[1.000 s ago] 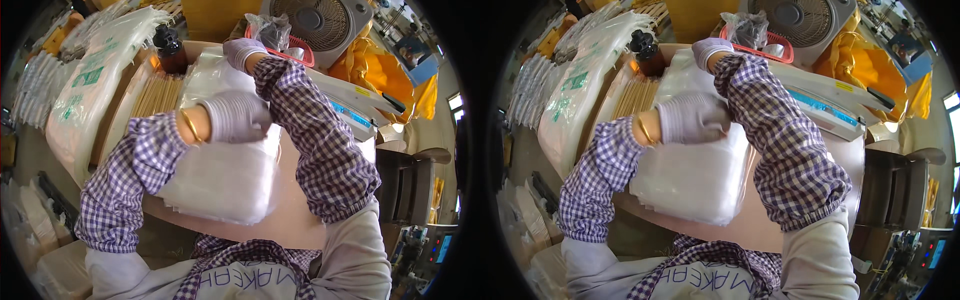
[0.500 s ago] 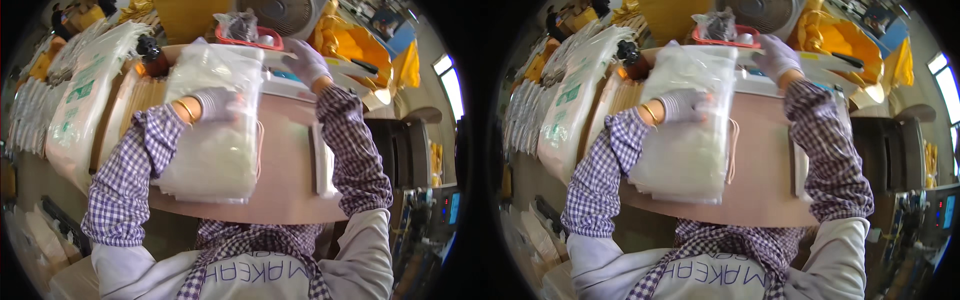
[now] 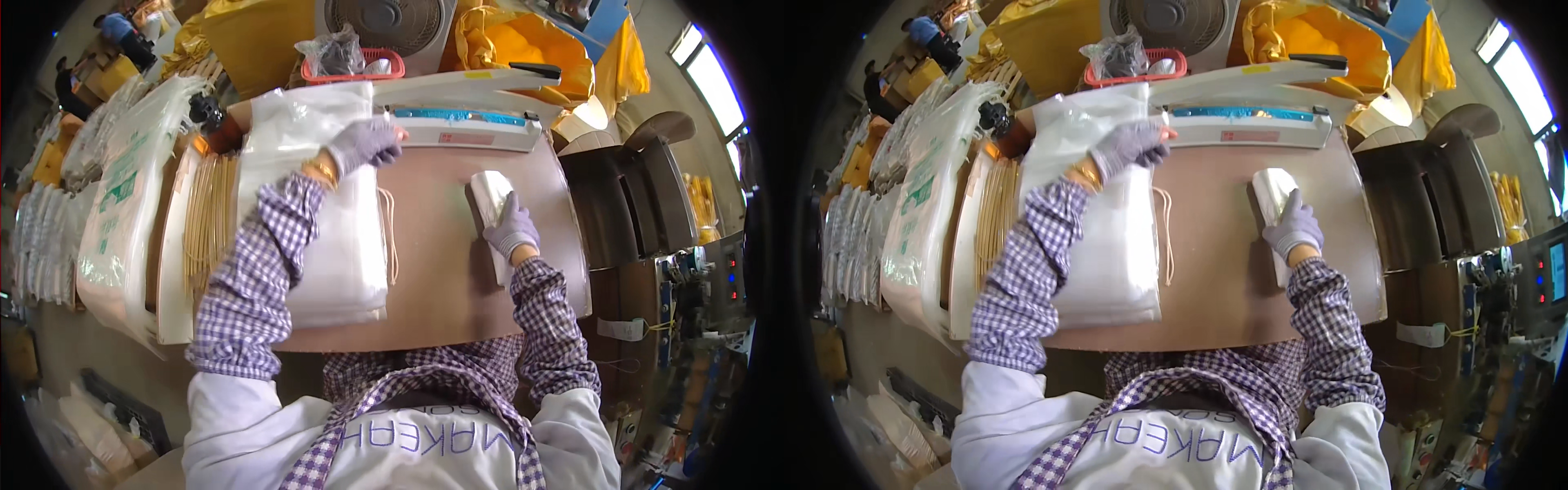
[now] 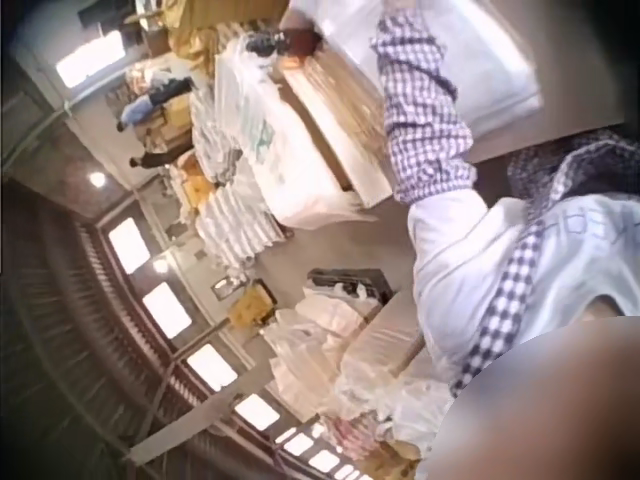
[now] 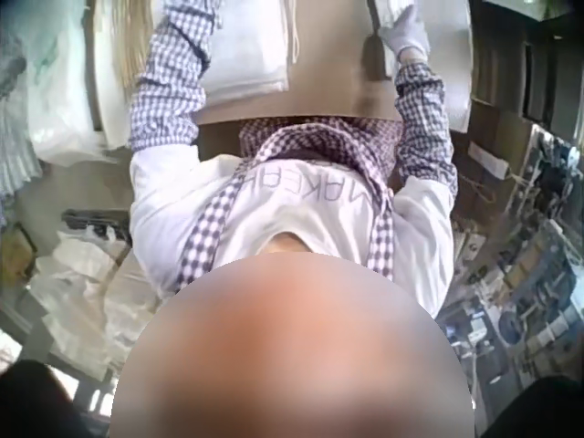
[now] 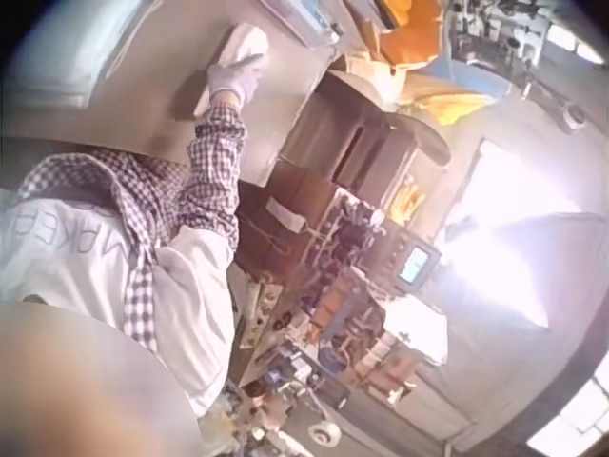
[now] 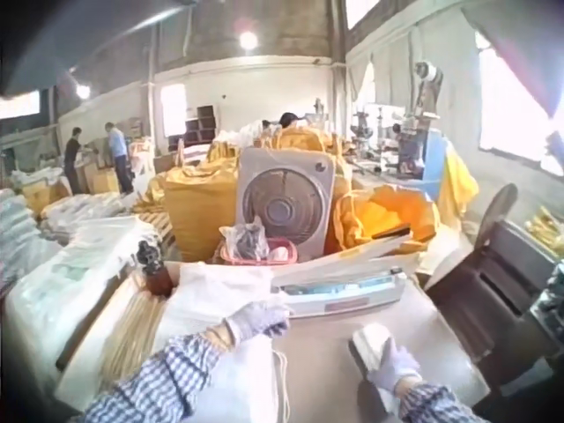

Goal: Organize and pack stacks of white plastic bags into larger bundles at a workstation.

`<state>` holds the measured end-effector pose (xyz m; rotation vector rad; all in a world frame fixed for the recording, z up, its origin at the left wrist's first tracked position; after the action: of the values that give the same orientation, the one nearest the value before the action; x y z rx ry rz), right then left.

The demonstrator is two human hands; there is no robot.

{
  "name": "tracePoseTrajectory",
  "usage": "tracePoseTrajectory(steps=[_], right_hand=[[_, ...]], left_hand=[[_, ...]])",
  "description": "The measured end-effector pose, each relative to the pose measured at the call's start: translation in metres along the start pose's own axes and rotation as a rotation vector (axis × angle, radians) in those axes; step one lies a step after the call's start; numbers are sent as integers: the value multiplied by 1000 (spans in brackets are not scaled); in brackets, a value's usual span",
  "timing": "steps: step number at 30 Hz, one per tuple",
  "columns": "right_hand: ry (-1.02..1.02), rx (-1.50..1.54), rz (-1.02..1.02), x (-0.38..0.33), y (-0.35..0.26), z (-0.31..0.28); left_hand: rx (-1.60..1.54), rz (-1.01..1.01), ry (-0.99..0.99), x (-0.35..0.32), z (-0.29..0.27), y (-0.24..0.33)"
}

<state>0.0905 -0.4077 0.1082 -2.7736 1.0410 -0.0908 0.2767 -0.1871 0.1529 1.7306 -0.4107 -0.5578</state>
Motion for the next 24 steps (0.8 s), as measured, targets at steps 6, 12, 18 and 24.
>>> tracePoseTrajectory(steps=[6,12,18,24], right_hand=[[-304,1576,166,25,-36,39],[116,1465,-196,26,-162,-19],[322,1032,-519,16,-195,-31],[422,308,-810,0,-225,-70]], left_hand=[[-489,-85,16,5,-10,-44],[-750,-78,-192,-16,7,-16],[-700,-26,-36,4,-4,-31],[-683,9,-63,3,-3,-30]])
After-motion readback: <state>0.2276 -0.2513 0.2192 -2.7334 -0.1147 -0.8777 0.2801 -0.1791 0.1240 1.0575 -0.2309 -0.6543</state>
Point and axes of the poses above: each hand's wrist, its own x-axis towards the middle knuckle, its own z-axis out of the palm, y = z × x, the point moved 9 cm from there along x, towards the middle knuckle, and after that the axes turned 13 degrees about y, right-handed, at the moved point
